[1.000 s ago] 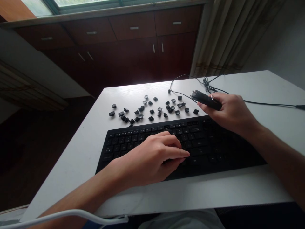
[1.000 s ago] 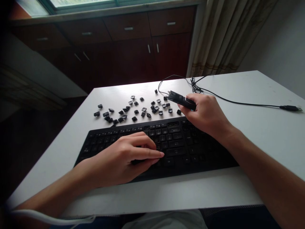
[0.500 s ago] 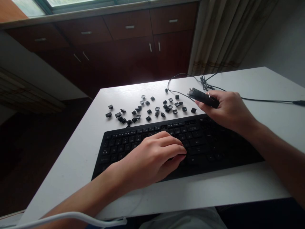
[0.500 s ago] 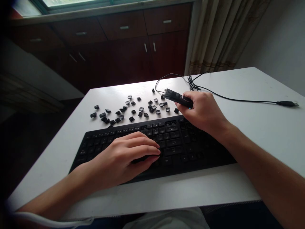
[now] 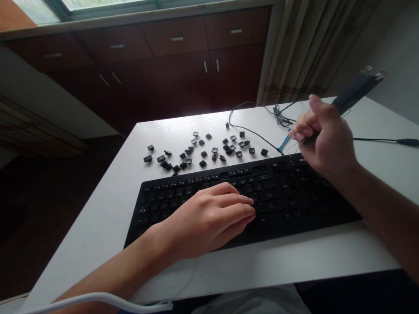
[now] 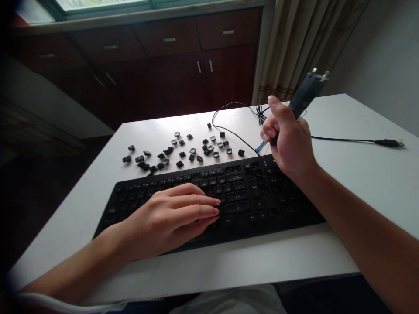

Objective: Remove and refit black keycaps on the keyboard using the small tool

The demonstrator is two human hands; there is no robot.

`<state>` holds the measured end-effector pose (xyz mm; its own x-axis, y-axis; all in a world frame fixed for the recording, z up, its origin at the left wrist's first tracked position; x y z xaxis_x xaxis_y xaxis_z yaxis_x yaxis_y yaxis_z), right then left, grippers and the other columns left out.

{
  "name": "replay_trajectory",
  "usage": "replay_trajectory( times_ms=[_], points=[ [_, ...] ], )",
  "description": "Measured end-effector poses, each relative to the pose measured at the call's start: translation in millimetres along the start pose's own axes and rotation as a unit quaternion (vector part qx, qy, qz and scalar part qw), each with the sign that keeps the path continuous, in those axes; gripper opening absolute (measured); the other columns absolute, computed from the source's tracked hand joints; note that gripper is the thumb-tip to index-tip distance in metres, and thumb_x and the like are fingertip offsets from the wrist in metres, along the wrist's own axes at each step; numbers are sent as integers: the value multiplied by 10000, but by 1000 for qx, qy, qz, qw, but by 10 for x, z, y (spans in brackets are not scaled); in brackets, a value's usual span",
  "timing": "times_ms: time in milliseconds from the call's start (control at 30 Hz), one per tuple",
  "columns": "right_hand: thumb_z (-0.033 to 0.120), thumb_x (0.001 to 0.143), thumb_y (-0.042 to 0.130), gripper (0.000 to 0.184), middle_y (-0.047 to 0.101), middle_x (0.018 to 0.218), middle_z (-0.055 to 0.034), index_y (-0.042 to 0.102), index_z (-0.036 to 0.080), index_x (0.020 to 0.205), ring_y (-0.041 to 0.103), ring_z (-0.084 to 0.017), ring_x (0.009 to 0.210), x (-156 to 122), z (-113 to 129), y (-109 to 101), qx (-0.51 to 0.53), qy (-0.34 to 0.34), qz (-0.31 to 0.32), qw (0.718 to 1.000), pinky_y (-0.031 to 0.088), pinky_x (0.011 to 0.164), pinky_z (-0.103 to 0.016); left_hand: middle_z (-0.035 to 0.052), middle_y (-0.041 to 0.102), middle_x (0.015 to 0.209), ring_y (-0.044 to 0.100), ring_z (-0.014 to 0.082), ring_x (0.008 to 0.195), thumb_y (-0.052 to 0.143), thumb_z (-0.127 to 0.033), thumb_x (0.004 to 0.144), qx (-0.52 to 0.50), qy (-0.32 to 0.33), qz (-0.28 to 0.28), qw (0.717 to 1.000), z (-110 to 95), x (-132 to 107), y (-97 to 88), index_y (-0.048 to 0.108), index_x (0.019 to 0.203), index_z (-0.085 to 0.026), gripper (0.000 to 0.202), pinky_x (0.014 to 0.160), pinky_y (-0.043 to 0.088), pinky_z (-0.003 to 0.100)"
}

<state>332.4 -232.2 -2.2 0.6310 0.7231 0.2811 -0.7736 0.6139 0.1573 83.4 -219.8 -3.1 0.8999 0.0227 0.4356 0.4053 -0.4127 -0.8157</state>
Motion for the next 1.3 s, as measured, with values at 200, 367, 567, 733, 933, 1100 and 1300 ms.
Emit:
replay_trajectory(
  times_ms=[200, 367, 567, 733, 933, 1100, 1300],
  points=[
    [515, 876, 665, 501, 342, 564, 28, 380, 253, 557, 401, -144, 543, 81, -171, -113, -116, 50, 26, 992, 424, 543, -313, 60, 764, 1093, 691, 163, 930, 631, -128, 933, 6, -3, 7, 1000, 15, -19, 14, 703, 1123, -153, 205, 865, 593, 286],
    [619, 859, 638, 486, 564, 605, -27, 531, 221, 602, 535, -175, 570, 96, -150, -229, -364, 49, 104, 924, 427, 546, -332, 60, 758, 1078, 680, 172, 941, 637, -145, 927, 3, -14, 18, 1000, 33, -39, 25, 716, 1132, -188, 224, 853, 592, 288],
    [672, 883, 544, 523, 616, 602, -27, 576, 217, 627, 562, -192, 566, 103, -152, -245, -553, 11, 185, 812, 402, 534, -325, 61, 753, 1086, 661, 173, 931, 627, -136, 937, -3, -17, 18, 1000, 40, -36, 25, 719, 1122, -179, 211, 836, 582, 292],
    [690, 896, 521, 497, 689, 691, -43, 638, 225, 764, 609, -210, 626, 127, -106, -272, -546, -1, 169, 821, 432, 597, -330, 57, 754, 1087, 662, 167, 932, 625, -137, 940, 0, -14, 13, 1000, 42, -33, 25, 709, 1140, -170, 219, 837, 580, 291],
    [741, 857, 550, 551, 618, 628, -27, 673, 204, 859, 562, -180, 580, 151, -111, -322, -452, 27, 139, 880, 421, 580, -328, 58, 763, 1087, 680, 166, 916, 631, -137, 938, -15, -18, 8, 1000, 33, -15, 12, 714, 1139, -159, 218, 844, 586, 288],
    [735, 844, 582, 540, 429, 611, 17, 703, 210, 877, 394, -121, 528, 140, -87, -286, -292, 68, 116, 947, 314, 494, -297, 59, 764, 1099, 672, 180, 952, 645, -146, 937, -20, -12, 16, 1000, 41, -20, 3, 742, 1108, -164, 198, 869, 586, 289],
    [697, 840, 624, 573, 398, 590, 4, 440, 226, 570, 404, -124, 546, 119, -29, -236, -205, 40, 94, 973, 357, 507, -306, 70, 744, 1064, 651, 181, 914, 653, -164, 935, -10, -26, 29, 999, 72, -41, 33, 765, 1070, -180, 176, 791, 582, 293]
  ],
)
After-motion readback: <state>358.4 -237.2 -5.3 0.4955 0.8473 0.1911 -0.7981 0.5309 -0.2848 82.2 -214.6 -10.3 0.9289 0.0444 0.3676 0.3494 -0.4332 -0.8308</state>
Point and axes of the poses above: each hand's wrist, its own x-axis towards the middle knuckle, its own y-axis out of the palm, z = x × y, the point moved 5 cm from there along x, towards the middle knuckle
